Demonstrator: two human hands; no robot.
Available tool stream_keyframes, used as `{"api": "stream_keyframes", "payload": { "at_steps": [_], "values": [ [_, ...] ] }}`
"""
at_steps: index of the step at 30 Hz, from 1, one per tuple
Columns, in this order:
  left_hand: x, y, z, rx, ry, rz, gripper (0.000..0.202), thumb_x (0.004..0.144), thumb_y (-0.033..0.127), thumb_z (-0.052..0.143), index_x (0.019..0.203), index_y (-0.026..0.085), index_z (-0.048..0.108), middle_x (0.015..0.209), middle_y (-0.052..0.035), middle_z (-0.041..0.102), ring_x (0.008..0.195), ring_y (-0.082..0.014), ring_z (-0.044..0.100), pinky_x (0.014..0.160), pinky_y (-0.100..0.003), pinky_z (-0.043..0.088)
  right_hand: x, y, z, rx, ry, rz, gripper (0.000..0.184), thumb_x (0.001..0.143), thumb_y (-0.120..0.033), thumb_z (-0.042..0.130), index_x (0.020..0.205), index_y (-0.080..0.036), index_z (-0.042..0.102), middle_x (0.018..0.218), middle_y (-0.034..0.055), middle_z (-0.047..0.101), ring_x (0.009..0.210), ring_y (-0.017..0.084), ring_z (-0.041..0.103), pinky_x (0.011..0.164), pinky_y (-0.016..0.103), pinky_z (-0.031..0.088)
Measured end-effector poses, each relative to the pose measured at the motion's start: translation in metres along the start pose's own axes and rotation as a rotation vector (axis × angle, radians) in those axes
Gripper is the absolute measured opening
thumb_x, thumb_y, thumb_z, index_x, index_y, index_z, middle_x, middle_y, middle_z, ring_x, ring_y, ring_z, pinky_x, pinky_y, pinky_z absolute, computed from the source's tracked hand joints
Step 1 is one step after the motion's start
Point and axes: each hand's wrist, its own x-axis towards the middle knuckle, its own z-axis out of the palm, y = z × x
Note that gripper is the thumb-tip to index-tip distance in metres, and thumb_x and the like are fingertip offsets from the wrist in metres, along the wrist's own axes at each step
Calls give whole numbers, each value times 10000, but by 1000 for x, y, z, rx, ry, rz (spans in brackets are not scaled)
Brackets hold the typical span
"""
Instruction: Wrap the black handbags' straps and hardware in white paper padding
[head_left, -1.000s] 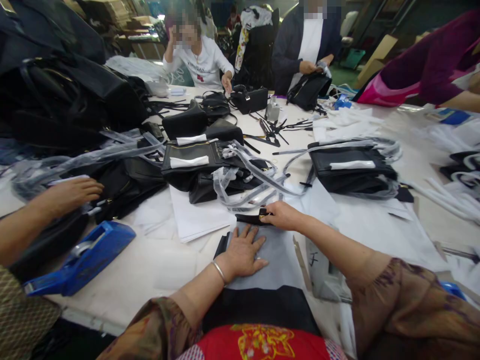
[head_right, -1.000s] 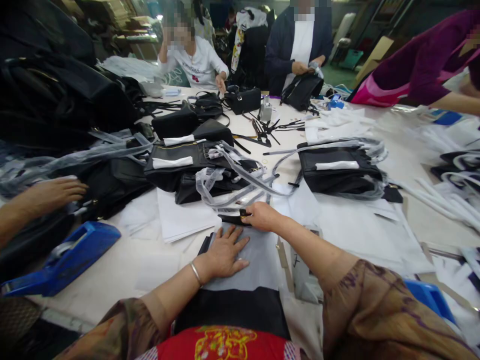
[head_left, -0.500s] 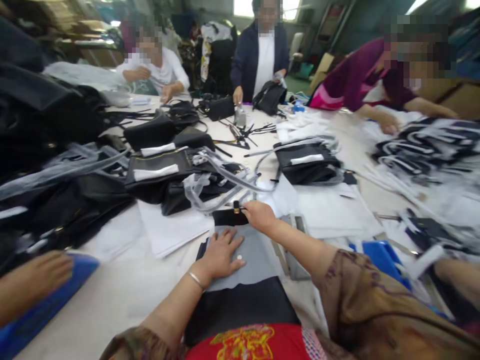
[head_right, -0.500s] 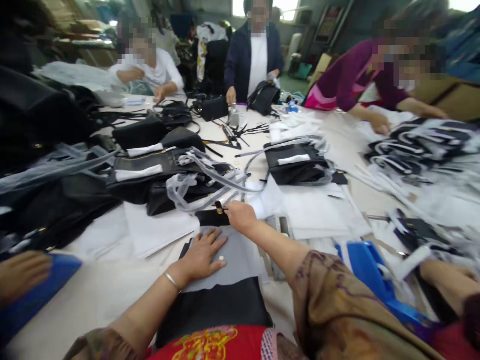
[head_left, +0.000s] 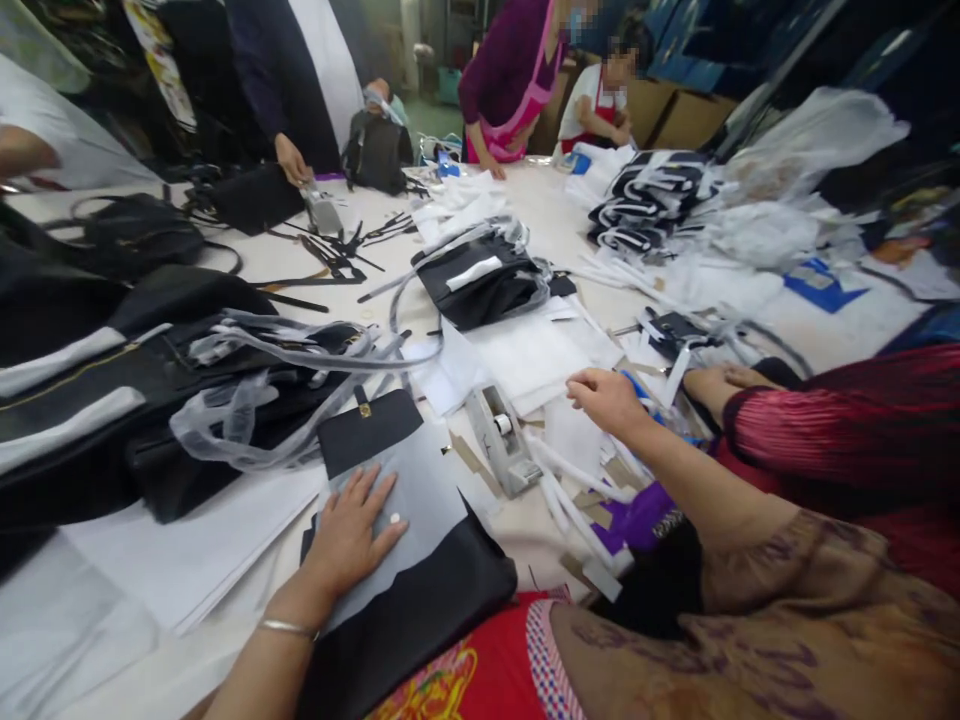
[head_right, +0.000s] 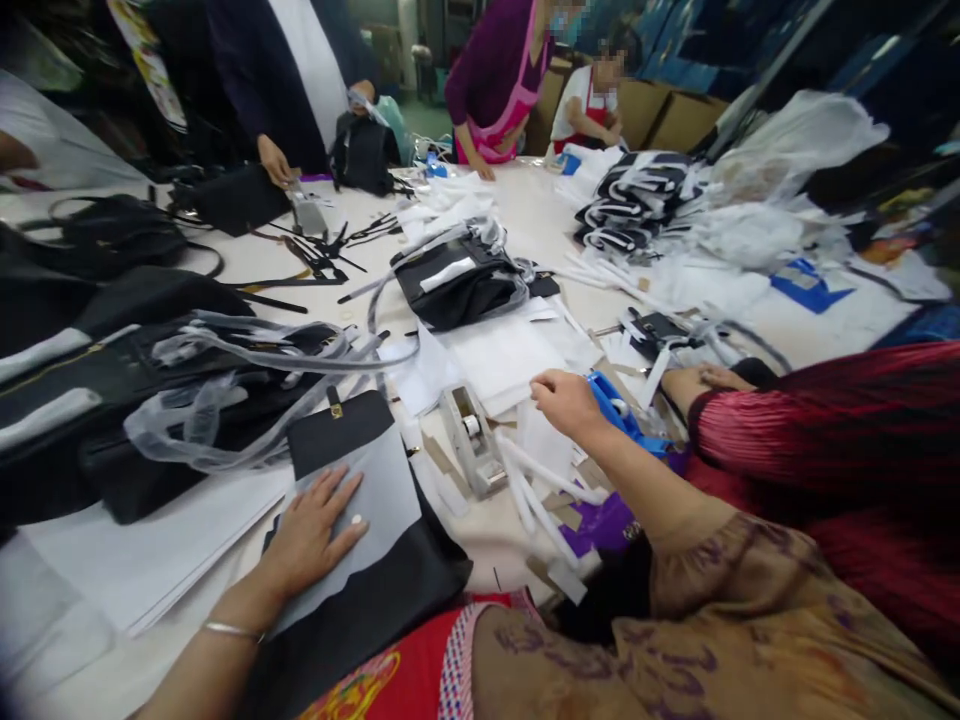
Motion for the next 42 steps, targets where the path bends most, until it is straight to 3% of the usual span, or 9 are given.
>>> {"api": "stream_keyframes", "payload": {
  "at_steps": [4,8,16,20,23,27,30,35,42],
  "values": [
    [4,-1,3,24,15,16,677,893,578,458,1479,246,389,1567,-104,317,1437,-347,268,1099,-534,337,-61,66,-3,-243,-247,80,227,863,-256,531,743,-169,703,743,70,713,714,189,642,672,284,435],
    [5,-1,5,53,22,37,668,902,566,446,1476,231,386,1555,-117,333,1431,-342,282,1097,-526,349,-110,88,37,-491,-215,49,195,858,-278,560,960,-188,700,969,100,690,890,233,638,749,304,441],
    [2,2,2,13,23,34,667,892,571,470,1462,230,414,1542,-117,356,1417,-354,299,1108,-534,331,-103,103,51,-580,-133,-30,166,847,-240,543,919,-164,672,1016,140,633,983,270,603,857,356,460],
    [-7,8,-9,-60,-3,-8,708,867,618,496,1473,265,400,1561,-108,323,1427,-362,269,1121,-542,294,-89,55,24,-266,121,-251,220,887,-313,516,1037,-202,632,1000,105,659,975,254,611,887,367,475],
    [-12,10,-14,-112,-22,-46,742,849,647,509,1486,292,369,1575,-103,293,1438,-366,235,1128,-558,256,-72,-25,25,-22,-25,-538,231,914,-359,523,1081,-243,633,1004,67,670,947,221,622,882,340,487],
    [-18,10,-17,-161,-14,-61,766,827,658,537,1482,300,367,1573,-122,276,1434,-377,226,1124,-579,230,-50,-139,85,104,-307,-860,255,943,-269,488,1130,-215,654,1053,81,654,1003,204,600,930,328,469],
    [-22,9,-18,-184,14,-65,787,793,680,564,1463,301,400,1537,-150,298,1396,-397,275,1107,-604,230,-32,-186,155,45,-472,-944,287,906,-160,500,1128,-170,681,1049,98,653,1000,199,595,940,321,460],
    [-25,5,-17,-239,95,-56,808,766,706,572,1445,291,432,1393,-157,415,1282,-371,384,1070,-579,287,-13,-186,228,-179,-633,-851,293,866,-160,548,1101,-159,722,1025,91,683,980,200,610,931,301,442],
    [-30,4,-10,-237,254,-88,843,703,749,601,1360,226,529,1310,-158,467,1205,-354,419,1058,-534,304,-8,-167,236,-344,-628,-858,236,868,-207,577,1045,-192,732,1045,69,680,1002,206,586,896,286,426]
  ]
}}
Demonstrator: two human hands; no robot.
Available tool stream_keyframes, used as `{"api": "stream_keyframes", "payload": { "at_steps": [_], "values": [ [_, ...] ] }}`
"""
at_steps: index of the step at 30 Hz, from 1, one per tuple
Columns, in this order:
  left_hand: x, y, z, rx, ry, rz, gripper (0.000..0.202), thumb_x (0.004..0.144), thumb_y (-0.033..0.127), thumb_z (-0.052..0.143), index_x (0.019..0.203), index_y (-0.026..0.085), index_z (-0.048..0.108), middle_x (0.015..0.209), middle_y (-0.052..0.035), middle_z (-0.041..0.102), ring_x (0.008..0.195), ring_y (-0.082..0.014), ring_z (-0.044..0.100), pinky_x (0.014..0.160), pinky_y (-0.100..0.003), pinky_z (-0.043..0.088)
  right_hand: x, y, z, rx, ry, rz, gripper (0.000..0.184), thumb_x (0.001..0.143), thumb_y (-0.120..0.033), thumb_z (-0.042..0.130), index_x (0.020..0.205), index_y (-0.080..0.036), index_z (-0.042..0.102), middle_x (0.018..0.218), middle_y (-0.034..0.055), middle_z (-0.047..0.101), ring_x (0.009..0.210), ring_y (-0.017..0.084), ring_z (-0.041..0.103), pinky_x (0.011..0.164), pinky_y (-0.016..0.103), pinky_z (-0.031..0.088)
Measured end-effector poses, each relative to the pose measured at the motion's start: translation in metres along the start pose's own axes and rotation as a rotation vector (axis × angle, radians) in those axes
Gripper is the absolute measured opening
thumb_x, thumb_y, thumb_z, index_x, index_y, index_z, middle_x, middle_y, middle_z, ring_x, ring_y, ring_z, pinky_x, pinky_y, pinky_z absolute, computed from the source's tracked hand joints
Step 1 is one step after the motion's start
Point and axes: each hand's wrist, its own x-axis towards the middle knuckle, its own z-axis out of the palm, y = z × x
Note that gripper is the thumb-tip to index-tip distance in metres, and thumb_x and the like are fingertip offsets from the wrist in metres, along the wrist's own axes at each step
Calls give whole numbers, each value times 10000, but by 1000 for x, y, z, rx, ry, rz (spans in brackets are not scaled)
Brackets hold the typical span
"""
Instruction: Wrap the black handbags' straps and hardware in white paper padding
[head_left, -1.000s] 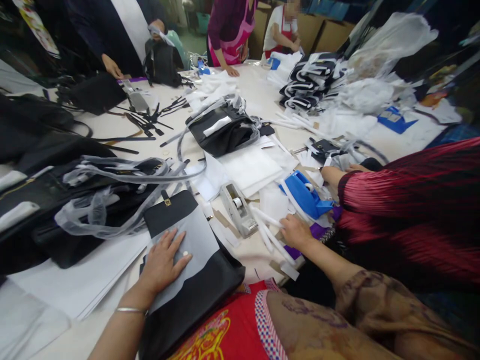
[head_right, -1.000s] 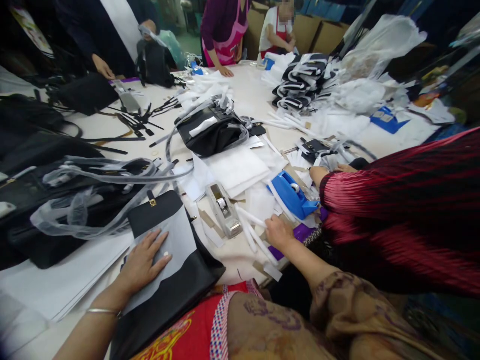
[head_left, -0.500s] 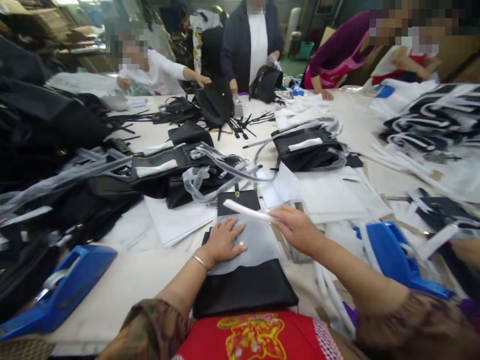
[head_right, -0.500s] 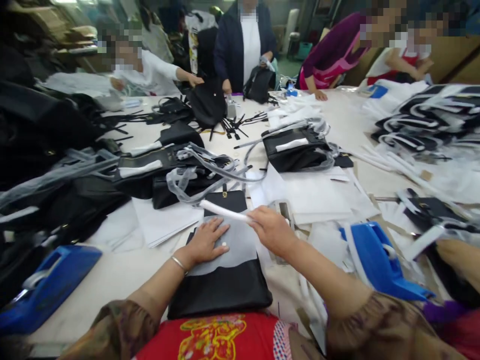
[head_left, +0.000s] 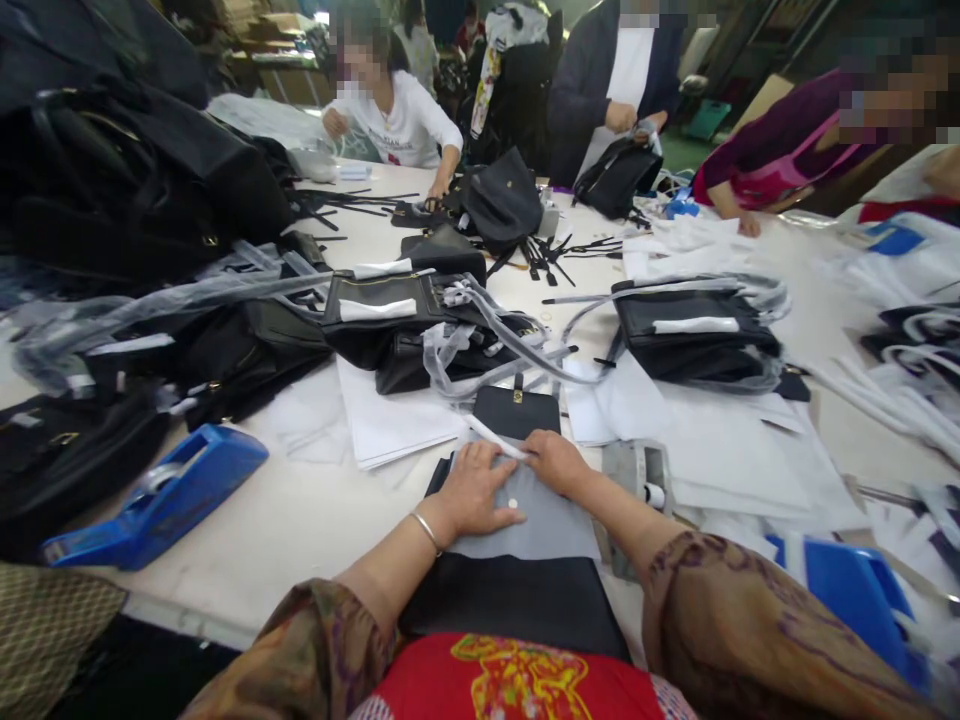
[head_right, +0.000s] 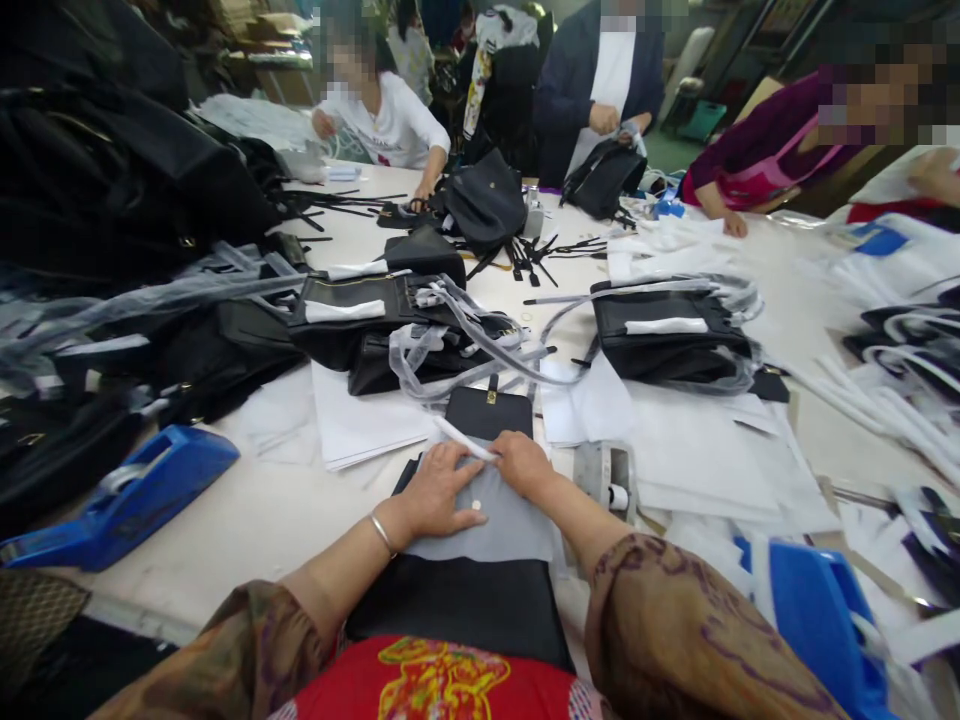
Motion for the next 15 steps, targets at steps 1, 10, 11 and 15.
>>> {"api": "stream_keyframes", "payload": {
  "at_steps": [1,10,11,15],
  "values": [
    [-1,1,1,10,14,-7,857,697,753,603,1362,219,525,1322,-162,466,1207,-357,420,1059,-534,302,0,-1,-1,-46,-9,-21,225,879,-218,569,1034,-197,732,1045,70,678,999,212,579,883,291,426],
    [0,8,-4,144,-18,-94,964,683,784,591,1424,185,444,1487,-178,394,1334,-389,321,1082,-553,240,2,-2,-5,-201,-55,-130,255,924,-206,486,980,-186,734,1022,107,666,960,232,567,809,309,435],
    [1,8,-5,146,-34,-96,952,689,796,571,1410,184,461,1468,-179,419,1322,-387,338,1075,-551,249,3,1,-5,-154,-60,-130,251,922,-217,501,1003,-192,737,1025,99,671,965,225,575,831,306,437],
    [3,6,-7,141,-61,-87,952,692,822,533,1401,190,472,1443,-172,450,1302,-389,361,1060,-551,263,19,15,-17,37,-56,-113,249,924,-261,519,986,-188,750,994,70,704,980,194,606,912,279,432]
  ]
}}
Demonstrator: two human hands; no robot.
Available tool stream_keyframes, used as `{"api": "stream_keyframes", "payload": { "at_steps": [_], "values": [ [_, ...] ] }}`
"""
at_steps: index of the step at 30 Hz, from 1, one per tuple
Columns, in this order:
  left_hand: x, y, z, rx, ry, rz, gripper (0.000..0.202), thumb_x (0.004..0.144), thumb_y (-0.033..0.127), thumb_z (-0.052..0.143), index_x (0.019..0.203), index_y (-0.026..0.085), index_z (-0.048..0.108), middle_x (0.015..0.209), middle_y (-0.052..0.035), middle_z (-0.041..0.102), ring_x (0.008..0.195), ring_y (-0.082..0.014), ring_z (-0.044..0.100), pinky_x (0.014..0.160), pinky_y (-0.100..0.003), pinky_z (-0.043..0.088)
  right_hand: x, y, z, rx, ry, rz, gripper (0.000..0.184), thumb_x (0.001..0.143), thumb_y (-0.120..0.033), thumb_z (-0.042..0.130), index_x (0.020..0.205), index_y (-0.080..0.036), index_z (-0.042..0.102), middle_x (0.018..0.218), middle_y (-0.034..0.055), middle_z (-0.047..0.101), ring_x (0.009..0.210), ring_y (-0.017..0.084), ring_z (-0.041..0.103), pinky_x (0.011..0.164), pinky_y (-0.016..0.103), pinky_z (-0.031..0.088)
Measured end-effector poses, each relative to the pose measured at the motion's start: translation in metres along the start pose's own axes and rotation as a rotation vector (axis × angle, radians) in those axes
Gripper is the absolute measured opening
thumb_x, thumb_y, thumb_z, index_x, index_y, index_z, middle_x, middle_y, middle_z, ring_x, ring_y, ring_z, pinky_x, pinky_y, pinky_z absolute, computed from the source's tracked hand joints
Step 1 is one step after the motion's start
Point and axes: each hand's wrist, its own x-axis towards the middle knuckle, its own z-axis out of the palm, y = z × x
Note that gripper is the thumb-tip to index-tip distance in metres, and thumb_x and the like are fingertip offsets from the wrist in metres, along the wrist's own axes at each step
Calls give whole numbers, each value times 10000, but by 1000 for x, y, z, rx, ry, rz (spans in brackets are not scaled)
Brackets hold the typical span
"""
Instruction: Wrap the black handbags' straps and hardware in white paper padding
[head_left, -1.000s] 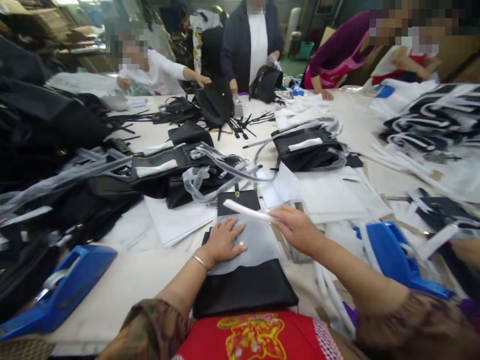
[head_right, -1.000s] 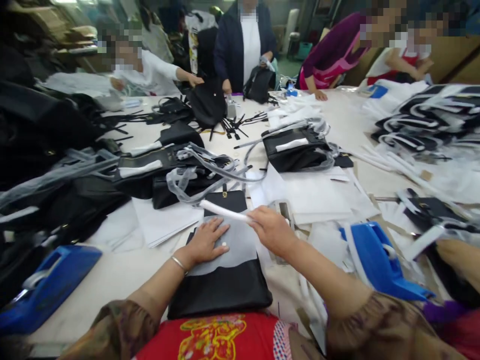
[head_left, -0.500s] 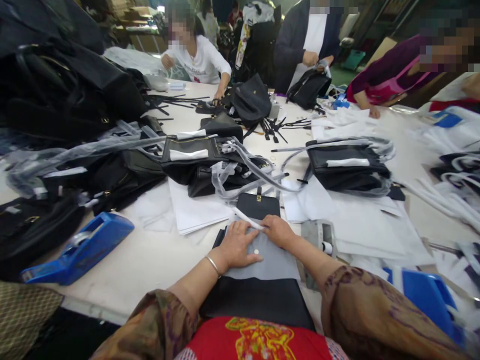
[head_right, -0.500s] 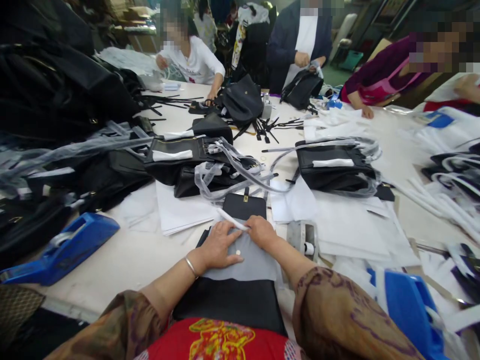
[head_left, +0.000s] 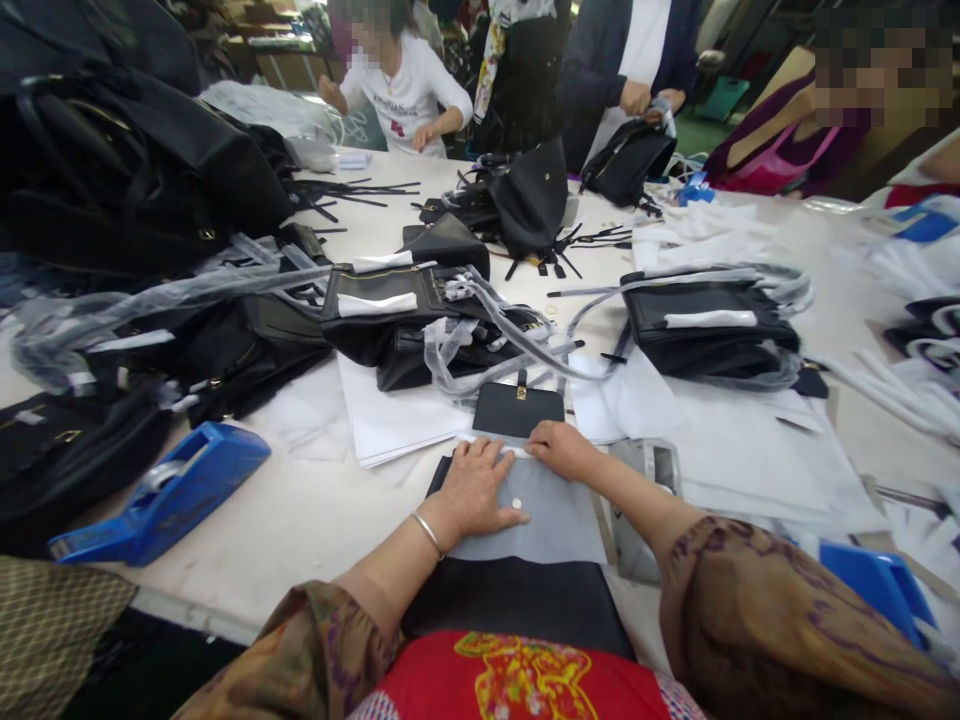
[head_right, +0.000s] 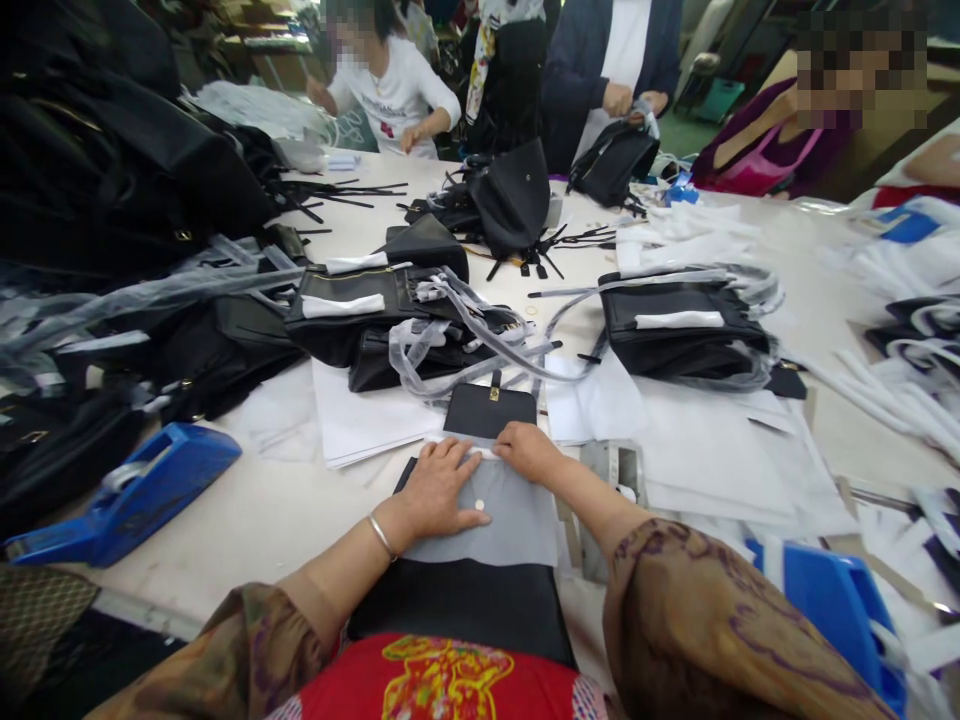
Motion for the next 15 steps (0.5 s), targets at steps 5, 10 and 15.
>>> {"api": "stream_keyframes", "payload": {
  "at_steps": [5,10,15],
  "values": [
    [0,-1,0,-11,-3,-5,963,692,830,521,1414,196,457,1453,-168,438,1330,-396,333,1084,-556,235,44,12,-25,-113,212,215,367,901,-316,571,1203,-118,635,1221,158,637,1149,253,560,1004,338,392],
    [-1,-2,-1,-14,1,1,965,693,837,510,1411,193,461,1447,-170,440,1326,-397,333,1087,-563,232,75,5,-34,-111,112,501,486,843,-476,609,1164,-111,608,1137,190,664,1069,316,609,903,402,451],
    [-1,-3,0,-16,7,1,959,693,832,516,1404,189,468,1438,-176,442,1313,-396,344,1083,-571,235,62,-14,-53,-144,326,378,444,812,-504,620,1105,-173,653,1114,131,669,1087,287,596,913,374,452]
  ]
}}
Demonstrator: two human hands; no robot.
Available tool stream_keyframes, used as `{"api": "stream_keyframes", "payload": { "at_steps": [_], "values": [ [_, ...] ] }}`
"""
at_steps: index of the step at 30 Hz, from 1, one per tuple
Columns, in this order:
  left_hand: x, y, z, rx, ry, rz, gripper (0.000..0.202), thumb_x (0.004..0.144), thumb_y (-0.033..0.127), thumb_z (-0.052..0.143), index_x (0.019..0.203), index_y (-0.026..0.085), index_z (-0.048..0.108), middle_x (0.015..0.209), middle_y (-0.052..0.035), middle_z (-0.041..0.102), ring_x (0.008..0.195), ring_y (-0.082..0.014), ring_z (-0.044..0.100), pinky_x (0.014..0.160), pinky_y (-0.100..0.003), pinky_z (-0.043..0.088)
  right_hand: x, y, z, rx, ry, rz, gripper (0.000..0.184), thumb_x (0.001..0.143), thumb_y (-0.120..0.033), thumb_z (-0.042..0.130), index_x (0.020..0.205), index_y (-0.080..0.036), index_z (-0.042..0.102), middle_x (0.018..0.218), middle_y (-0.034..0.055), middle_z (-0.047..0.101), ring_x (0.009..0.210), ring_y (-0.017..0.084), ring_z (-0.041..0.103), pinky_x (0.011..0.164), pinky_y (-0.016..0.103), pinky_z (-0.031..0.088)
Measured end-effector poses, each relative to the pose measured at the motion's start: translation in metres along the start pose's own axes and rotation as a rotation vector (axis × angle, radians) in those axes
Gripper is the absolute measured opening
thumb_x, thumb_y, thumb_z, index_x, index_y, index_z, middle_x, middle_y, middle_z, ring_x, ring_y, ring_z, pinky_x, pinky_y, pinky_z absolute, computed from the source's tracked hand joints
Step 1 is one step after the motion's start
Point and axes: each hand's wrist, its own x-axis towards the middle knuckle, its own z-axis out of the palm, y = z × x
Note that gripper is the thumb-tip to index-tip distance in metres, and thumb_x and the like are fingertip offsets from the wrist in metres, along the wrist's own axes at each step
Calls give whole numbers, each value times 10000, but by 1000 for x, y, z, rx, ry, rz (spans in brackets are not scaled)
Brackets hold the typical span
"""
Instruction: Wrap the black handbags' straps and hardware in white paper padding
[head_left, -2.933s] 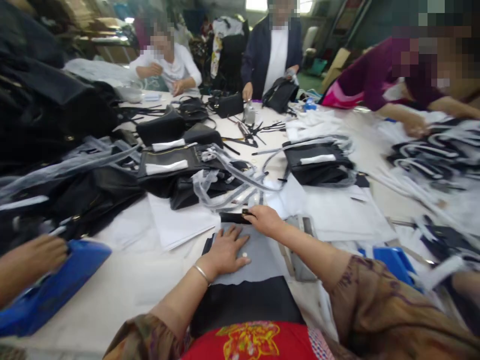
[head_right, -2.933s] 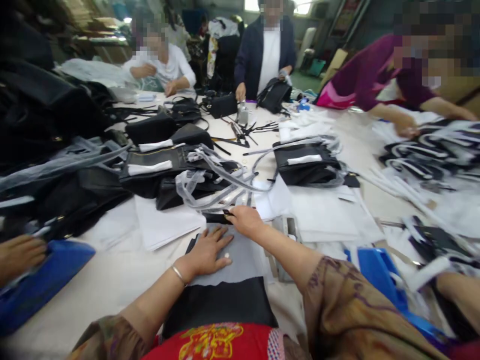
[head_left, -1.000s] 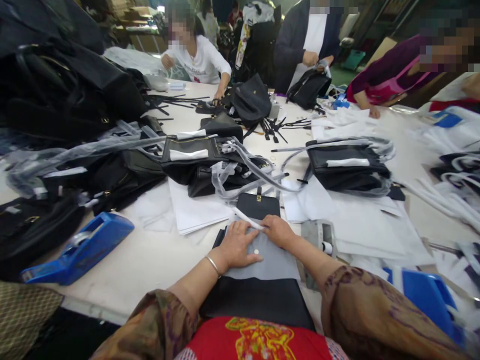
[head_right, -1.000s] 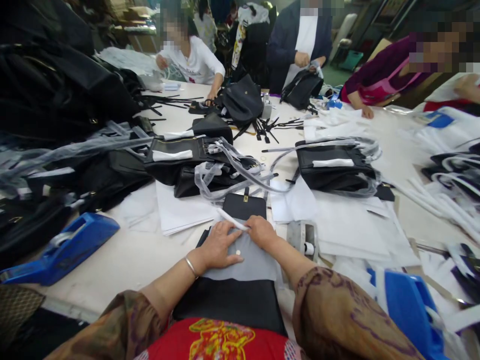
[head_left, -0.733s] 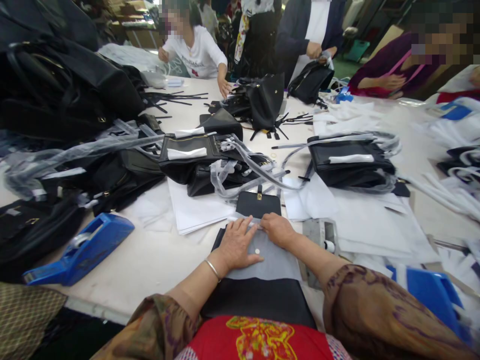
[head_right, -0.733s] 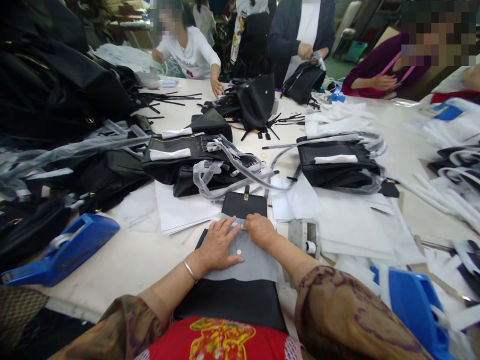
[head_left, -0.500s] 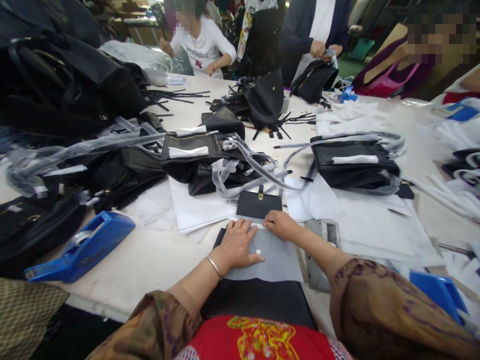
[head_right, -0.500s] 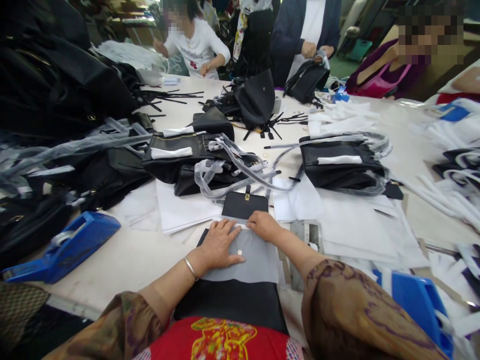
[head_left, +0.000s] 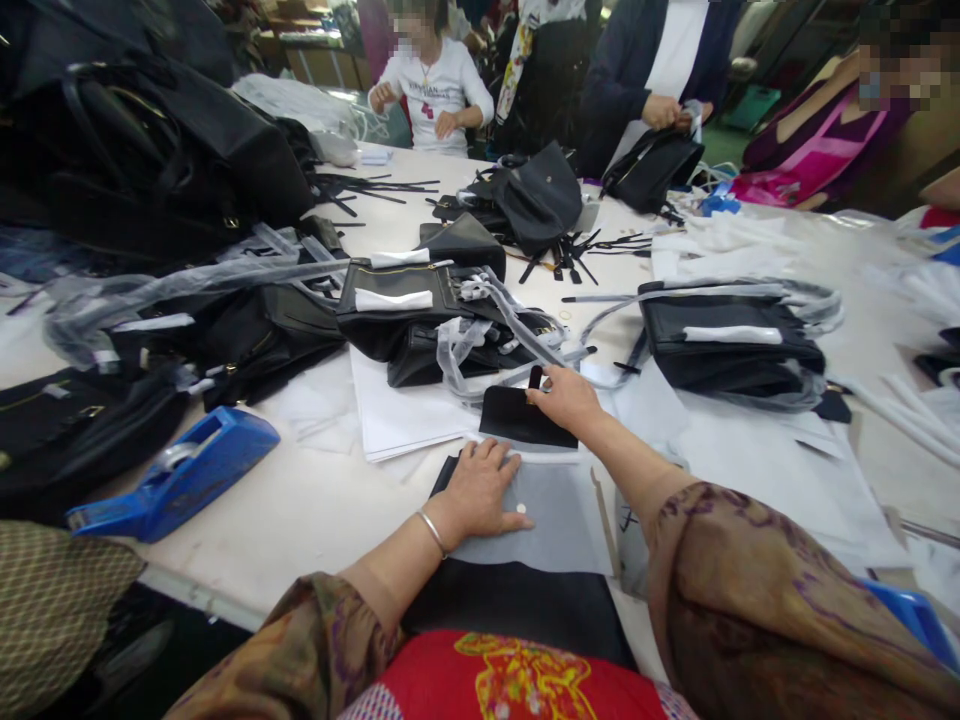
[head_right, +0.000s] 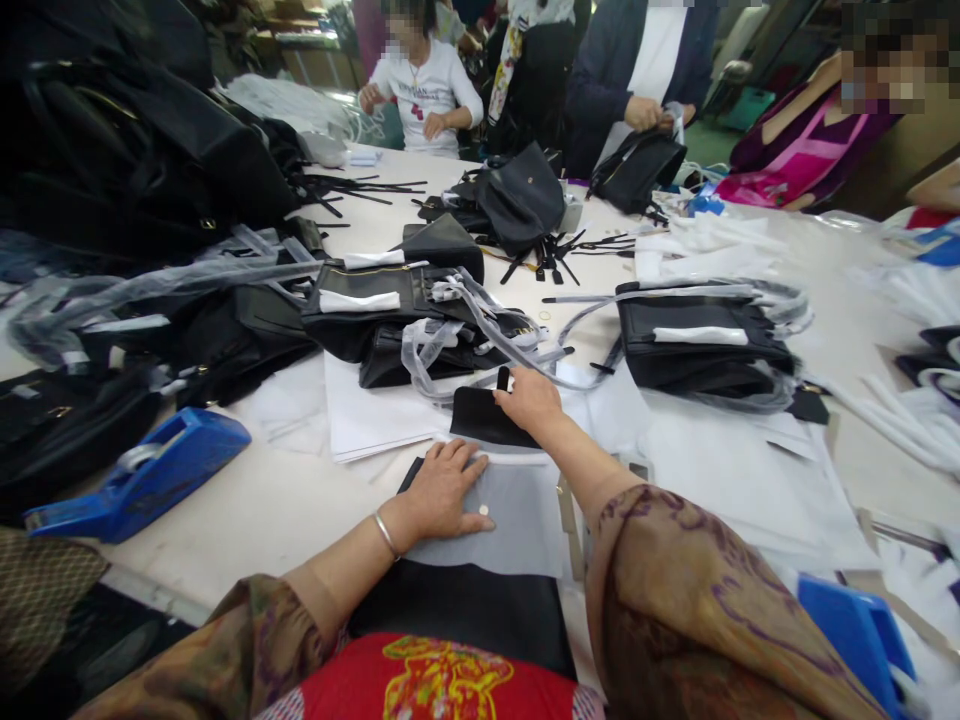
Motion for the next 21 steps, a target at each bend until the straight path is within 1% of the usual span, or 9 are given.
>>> {"api": "stream_keyframes", "payload": {
  "at_steps": [2,4,6,7,10,12,15,18,21],
  "values": [
    [0,0,0,-1,-1,6,964,700,834,504,1407,180,465,1436,-183,441,1313,-398,345,1080,-569,239,-8,-4,-12,-4,27,-91,374,790,-498,647,1004,-195,695,1169,116,649,1120,278,576,929,356,442],
    [0,0,0,0,-3,10,968,703,839,490,1408,177,466,1436,-185,441,1313,-400,344,1077,-566,244,-14,-8,-20,-15,-56,-134,341,793,-503,641,931,-199,707,1089,102,680,1031,264,614,874,342,459],
    [0,0,-1,2,-1,10,970,701,844,485,1410,181,467,1435,-182,441,1308,-400,348,1073,-563,249,-21,-12,-24,-40,-181,-185,357,818,-512,607,935,-190,706,942,95,711,896,249,646,790,327,468],
    [0,0,-1,4,0,9,970,700,844,485,1410,184,468,1433,-180,442,1301,-399,355,1071,-561,253,-24,-15,-25,-60,-227,-224,361,835,-508,587,936,-183,708,905,99,716,867,247,650,770,321,464],
    [0,0,-2,4,6,9,960,702,842,485,1408,191,474,1420,-178,452,1283,-393,374,1065,-557,264,-35,-22,-25,-94,-306,-338,343,883,-455,536,863,-166,719,901,127,723,873,245,651,766,305,447],
    [-1,0,-1,-1,6,7,946,705,837,488,1397,192,489,1401,-182,466,1278,-391,381,1066,-557,265,-45,-24,-25,-54,-329,-374,337,893,-424,524,811,-155,709,866,128,719,840,230,646,745,290,437],
    [-3,1,2,-17,9,-4,937,701,824,512,1394,193,497,1375,-190,482,1273,-401,389,1075,-569,257,-60,-18,-22,174,-397,-348,302,875,-391,540,763,-153,688,769,76,699,729,184,619,662,260,417],
    [-3,-2,4,-70,27,-23,948,683,797,569,1399,181,490,1400,-204,455,1283,-413,385,1086,-575,258,-75,-5,-11,473,-473,-241,320,849,-412,549,709,-153,674,680,20,656,648,150,571,597,244,394],
    [-5,-10,0,-200,39,14,893,691,736,630,1368,163,517,1392,-189,479,1287,-380,407,1103,-511,294,-87,7,4,633,-492,-121,381,817,-486,569,692,-141,673,626,4,614,606,141,531,566,246,381]
  ]
}}
